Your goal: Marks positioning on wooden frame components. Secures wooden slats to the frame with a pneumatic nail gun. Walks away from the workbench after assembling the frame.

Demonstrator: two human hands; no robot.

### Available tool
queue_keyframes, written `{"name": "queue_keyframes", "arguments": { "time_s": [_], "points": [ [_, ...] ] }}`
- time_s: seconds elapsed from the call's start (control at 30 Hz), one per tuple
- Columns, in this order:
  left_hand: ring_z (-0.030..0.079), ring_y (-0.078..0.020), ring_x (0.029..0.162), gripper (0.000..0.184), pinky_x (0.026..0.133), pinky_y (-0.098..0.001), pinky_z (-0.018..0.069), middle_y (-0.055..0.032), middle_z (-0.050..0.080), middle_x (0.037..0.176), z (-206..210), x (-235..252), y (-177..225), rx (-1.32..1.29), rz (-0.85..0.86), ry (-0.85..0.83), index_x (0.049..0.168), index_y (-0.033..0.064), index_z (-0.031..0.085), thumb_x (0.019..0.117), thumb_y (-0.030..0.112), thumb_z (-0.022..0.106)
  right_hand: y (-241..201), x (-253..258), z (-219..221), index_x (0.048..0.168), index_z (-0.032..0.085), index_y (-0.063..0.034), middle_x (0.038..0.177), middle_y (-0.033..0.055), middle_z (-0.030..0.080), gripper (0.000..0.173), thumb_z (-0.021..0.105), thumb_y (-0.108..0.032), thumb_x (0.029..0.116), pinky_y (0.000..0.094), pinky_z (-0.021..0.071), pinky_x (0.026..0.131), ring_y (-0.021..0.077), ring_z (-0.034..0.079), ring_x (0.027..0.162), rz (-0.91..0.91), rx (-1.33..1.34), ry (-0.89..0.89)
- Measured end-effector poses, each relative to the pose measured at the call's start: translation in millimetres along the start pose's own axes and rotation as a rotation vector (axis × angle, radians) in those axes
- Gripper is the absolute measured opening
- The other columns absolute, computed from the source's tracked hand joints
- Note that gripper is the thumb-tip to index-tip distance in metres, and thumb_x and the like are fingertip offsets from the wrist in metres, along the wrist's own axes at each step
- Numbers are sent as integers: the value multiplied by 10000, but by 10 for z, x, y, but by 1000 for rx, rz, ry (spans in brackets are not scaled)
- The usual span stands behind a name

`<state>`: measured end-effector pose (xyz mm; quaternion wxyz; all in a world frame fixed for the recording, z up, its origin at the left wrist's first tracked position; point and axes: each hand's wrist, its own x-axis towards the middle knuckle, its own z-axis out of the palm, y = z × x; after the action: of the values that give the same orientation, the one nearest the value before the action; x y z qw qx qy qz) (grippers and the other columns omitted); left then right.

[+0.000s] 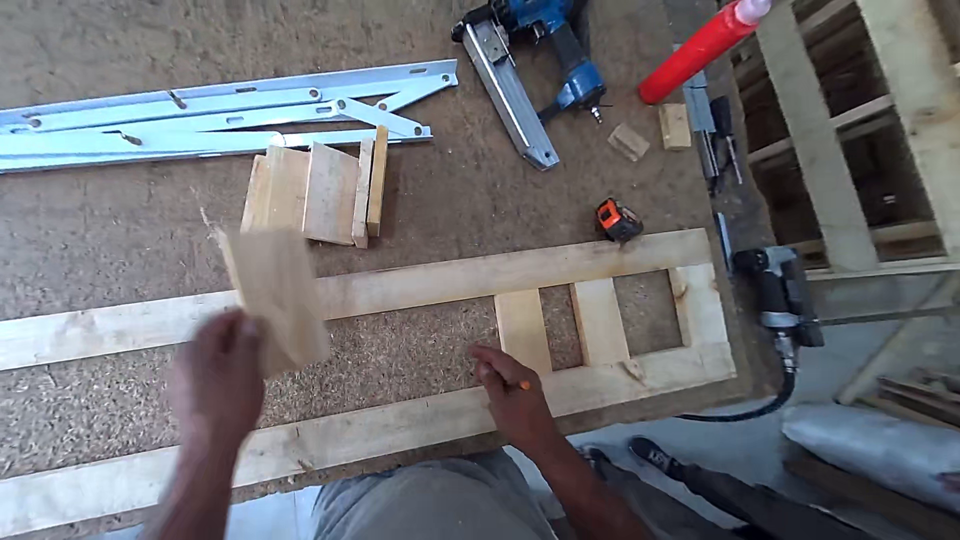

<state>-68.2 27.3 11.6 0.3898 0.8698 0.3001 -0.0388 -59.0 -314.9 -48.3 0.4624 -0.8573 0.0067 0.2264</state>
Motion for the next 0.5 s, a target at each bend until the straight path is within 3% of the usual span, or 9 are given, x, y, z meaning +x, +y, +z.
{"name": "queue_keyframes", "arguments": {
  "time_s": [0.03,0.1,0.2,0.27,0.37,0.5],
  "points": [
    [692,-260,787,279,725,-513,598,-153,701,954,199,-223,-88,-98,-26,-117,1207,2,654,1063,219,554,-38,14,44,1297,688,-53,1026,98,733,315,555,-195,1050,380,586,816,170,690,857,9,15,-64],
    [721,-230,832,254,782,-472,615,-131,728,989,735,-512,-149,-223,-143,-357,1211,10,673,1053,178,566,-29,106,143,1313,686,-77,1040,97,730,413,580,-365,1038,406,578,863,190,693,899,31,-58,-226],
    [719,-202,911,254,855,-437,594,-105,739,1016,1455,-614,-173,-291,-297,-432,1203,29,693,1052,185,562,81,272,261,1299,685,-94,1133,111,726,527,573,-524,1016,480,536,975,250,694,1044,132,-295,-372],
    [721,-205,890,250,835,-441,597,-102,742,995,1666,-614,-213,-349,-343,-354,1194,36,698,1058,199,565,143,355,284,1232,703,-102,1123,107,720,481,565,-512,1022,498,534,962,259,690,1050,178,-372,-401],
    [724,-206,866,234,805,-439,606,-99,742,993,1711,-560,-254,-392,-376,-342,1200,52,691,1059,195,572,192,411,331,1103,720,-96,987,94,706,424,587,-489,1017,489,549,863,253,685,925,144,-355,-389],
    [745,-218,860,256,807,-441,633,-100,755,995,1683,-477,-290,-398,-422,-410,1213,72,706,1049,241,607,317,454,328,1107,727,-102,916,72,702,331,659,-408,1000,470,574,792,214,682,827,153,-212,-337]
  ]
}}
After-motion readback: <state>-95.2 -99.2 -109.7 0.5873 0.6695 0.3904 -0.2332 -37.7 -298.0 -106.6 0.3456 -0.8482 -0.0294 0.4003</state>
